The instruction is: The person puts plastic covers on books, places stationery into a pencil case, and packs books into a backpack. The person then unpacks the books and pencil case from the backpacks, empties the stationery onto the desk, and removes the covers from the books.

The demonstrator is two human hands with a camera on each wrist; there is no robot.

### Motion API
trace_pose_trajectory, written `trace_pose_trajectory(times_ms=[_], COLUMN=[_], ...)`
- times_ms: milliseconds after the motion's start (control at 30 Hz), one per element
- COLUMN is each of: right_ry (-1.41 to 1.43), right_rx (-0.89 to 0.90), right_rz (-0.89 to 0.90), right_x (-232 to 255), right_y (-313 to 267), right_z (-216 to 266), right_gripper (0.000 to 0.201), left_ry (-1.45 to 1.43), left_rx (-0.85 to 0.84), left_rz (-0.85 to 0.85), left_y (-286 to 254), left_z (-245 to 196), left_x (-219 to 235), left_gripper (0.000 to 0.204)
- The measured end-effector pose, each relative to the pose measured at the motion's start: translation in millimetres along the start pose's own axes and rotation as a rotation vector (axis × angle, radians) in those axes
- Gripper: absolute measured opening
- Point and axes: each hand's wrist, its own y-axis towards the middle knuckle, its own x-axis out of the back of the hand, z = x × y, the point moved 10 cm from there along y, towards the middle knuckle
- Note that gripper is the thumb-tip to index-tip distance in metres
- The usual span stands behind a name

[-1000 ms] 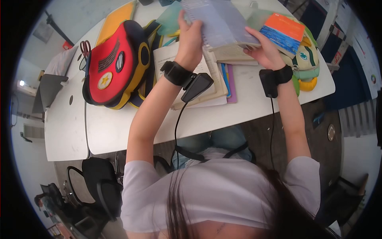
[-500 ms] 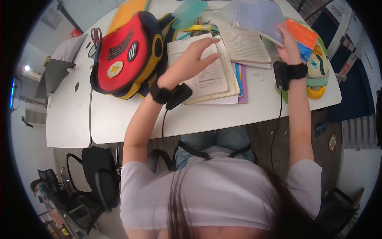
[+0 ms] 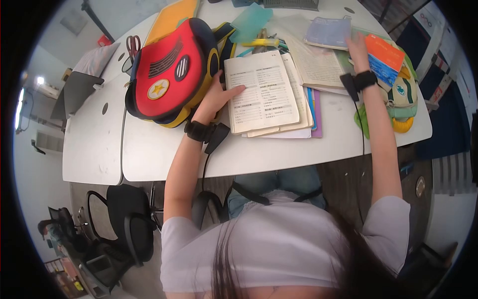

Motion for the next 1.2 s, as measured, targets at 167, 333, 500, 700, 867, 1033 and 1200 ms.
trace_pose_trajectory(times_ms=[167,333,500,700,867,1033,1200], right_ry=[-0.133,-0.28,-0.377,-0.393,-0.335,-0.27,-0.244], right_rx=[0.355,0.51,0.557,0.592,0.547,0.474,0.435], right_rz=[0.758,1.136,1.123,1.104,1.106,1.107,1.132], right_x=[-58.5,-98.1,-116.4,-120.3,-116.1,-113.6,-114.4], right_y=[-128.3,-219.8,-220.2,-217.3,-213.2,-208.7,-207.1], right_z=[108.4,139.7,139.2,138.9,140.8,138.8,140.6], right_gripper=[0.044,0.048,0.055,0.053,0.051,0.048,0.046], left_ry=[-0.112,-0.3,-0.25,-0.272,-0.32,0.001,-0.085], left_rx=[0.016,0.059,0.025,-0.115,-0.108,-0.306,-0.45], left_rz=[0.118,0.162,0.107,0.165,0.262,0.047,-0.287], left_y=[2.8,-8.3,-7.6,-17.2,-25.0,-67.5,-127.9], left_z=[2.1,-0.1,6.2,-18.5,-25.9,-82.0,-108.3], left_x=[-10.8,-12.9,-6.0,-15.6,-13.0,29.9,140.1], left_gripper=[0.062,0.051,0.048,0.065,0.073,0.058,0.039])
